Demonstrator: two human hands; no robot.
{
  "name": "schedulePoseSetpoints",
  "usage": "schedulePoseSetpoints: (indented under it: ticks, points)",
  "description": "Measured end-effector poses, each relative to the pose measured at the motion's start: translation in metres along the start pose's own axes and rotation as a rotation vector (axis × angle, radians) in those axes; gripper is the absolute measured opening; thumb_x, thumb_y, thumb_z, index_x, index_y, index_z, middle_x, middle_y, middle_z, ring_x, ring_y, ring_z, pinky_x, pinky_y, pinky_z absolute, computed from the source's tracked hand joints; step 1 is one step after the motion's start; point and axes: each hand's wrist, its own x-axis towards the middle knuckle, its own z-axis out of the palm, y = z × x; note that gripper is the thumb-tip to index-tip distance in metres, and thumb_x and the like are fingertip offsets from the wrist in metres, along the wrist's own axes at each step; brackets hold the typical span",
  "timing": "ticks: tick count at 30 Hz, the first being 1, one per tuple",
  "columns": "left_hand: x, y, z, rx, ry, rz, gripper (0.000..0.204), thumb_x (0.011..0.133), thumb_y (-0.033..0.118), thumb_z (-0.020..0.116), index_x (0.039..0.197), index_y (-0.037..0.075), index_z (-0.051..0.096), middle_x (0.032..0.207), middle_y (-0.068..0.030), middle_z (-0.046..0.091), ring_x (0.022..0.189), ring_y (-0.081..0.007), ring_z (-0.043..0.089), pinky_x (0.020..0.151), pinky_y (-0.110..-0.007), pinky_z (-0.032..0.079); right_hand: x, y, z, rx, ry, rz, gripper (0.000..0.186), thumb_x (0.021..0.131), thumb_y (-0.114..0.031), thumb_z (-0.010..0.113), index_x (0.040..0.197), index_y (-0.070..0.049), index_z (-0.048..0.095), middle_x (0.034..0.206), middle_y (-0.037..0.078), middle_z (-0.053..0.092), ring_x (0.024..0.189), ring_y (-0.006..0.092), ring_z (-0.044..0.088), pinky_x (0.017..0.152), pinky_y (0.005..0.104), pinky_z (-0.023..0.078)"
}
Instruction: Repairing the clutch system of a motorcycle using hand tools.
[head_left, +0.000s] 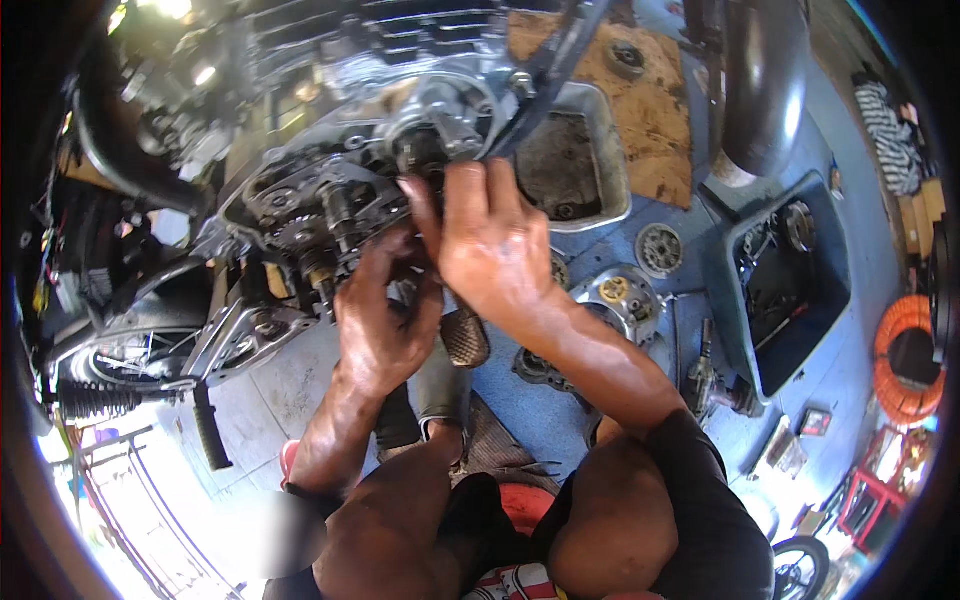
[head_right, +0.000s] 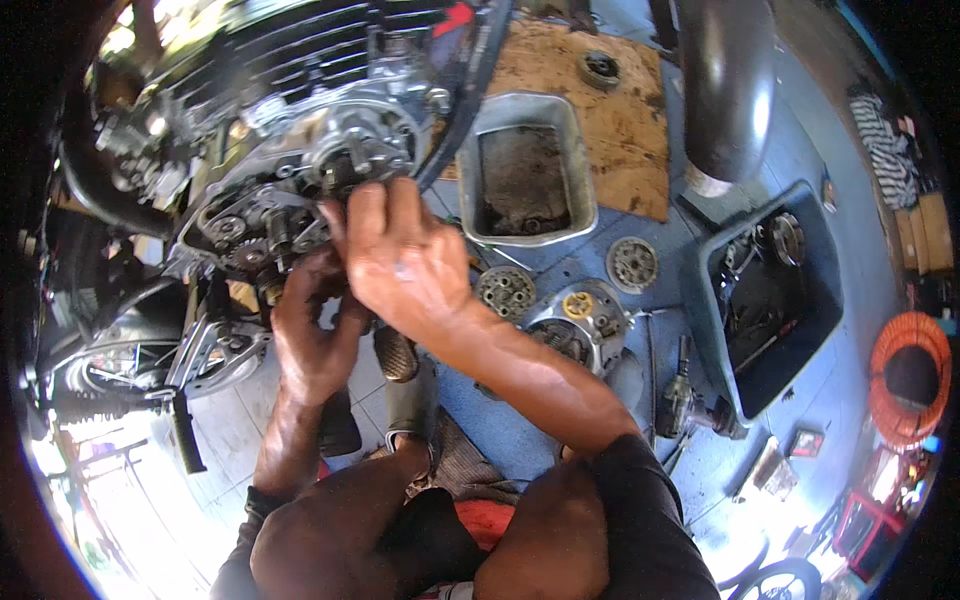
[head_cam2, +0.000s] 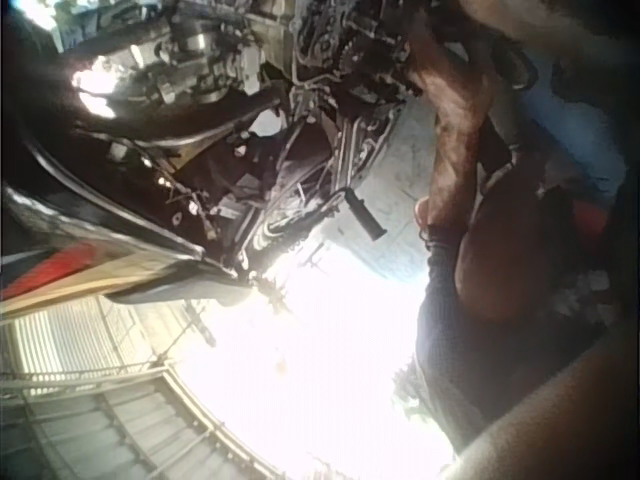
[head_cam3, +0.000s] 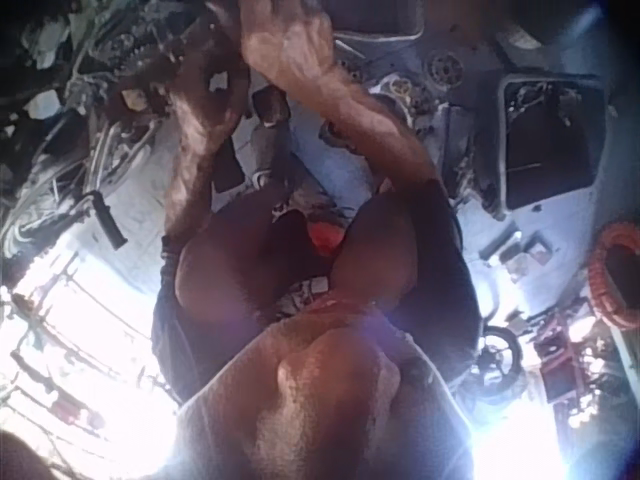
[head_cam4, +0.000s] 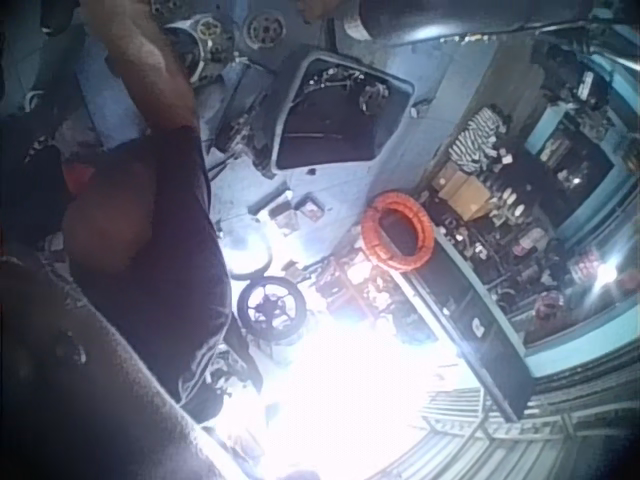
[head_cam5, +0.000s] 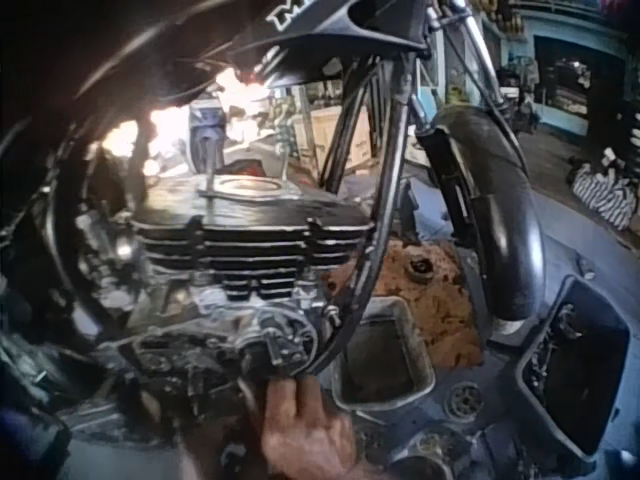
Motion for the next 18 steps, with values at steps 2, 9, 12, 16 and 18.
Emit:
schedulePoseSetpoints:
  ticks: [2, 9, 12, 16, 18]
  points:
    - [0.001, 0.001, -0.001, -0.019, -0.018, 0.010, 0.045, 0.081, -0.002, 0.067, 0.125, -0.002, 0.054, 0.099, -0.0149, 0.070, 0.084, -0.0236, 0.072, 0.076, -0.034, 0.055, 0.001, 0.004, 0.002, 0.055, 0.071, -0.050, 0.029, 0.089, -0.024, 0.072, 0.086, -0.002, 0.054, 0.075, 0.011, 0.053, 0.056, 0.0264, 0.064, 0.046, 0.0349, 0.052]
    - [0.001, 0.000, -0.005, -0.014, -0.050, 0.022, 0.042, 0.081, 0.000, 0.067, 0.121, -0.002, 0.053, 0.094, -0.0173, 0.069, 0.081, -0.0293, 0.071, 0.070, -0.037, 0.055, -0.004, 0.013, 0.011, 0.177, 0.164, -0.152, 0.031, 0.082, -0.007, 0.077, 0.105, 0.003, 0.059, 0.090, 0.016, 0.061, 0.072, 0.0303, 0.067, 0.054, 0.0360, 0.055]
    - [-0.001, -0.003, -0.004, -0.018, -0.041, 0.017, 0.043, 0.081, 0.001, 0.068, 0.121, -0.003, 0.052, 0.092, -0.0191, 0.068, 0.084, -0.0318, 0.071, 0.070, -0.039, 0.055, -0.007, 0.012, 0.013, 0.182, 0.178, -0.142, 0.034, 0.079, -0.007, 0.080, 0.105, 0.002, 0.060, 0.090, 0.015, 0.063, 0.072, 0.0300, 0.067, 0.055, 0.0356, 0.055]
    - [0.001, 0.002, -0.007, -0.041, -0.011, 0.034, 0.041, 0.082, 0.001, 0.068, 0.119, -0.002, 0.053, 0.088, -0.0185, 0.067, 0.080, -0.0332, 0.071, 0.069, -0.039, 0.055, -0.008, 0.008, 0.014, 0.210, 0.195, -0.072, 0.029, 0.081, -0.009, 0.080, 0.100, 0.001, 0.061, 0.084, 0.013, 0.063, 0.064, 0.0283, 0.066, 0.052, 0.0357, 0.054]
    - [0.004, 0.015, -0.012, -0.071, -0.011, -0.049, 0.037, 0.082, 0.001, 0.068, 0.116, -0.002, 0.053, 0.085, -0.0181, 0.067, 0.075, -0.0335, 0.070, 0.066, -0.040, 0.055, -0.008, 0.006, 0.010, 0.154, 0.123, -0.020, 0.027, 0.082, -0.011, 0.080, 0.096, 0.000, 0.060, 0.079, 0.012, 0.061, 0.060, 0.0285, 0.064, 0.049, 0.0373, 0.053]
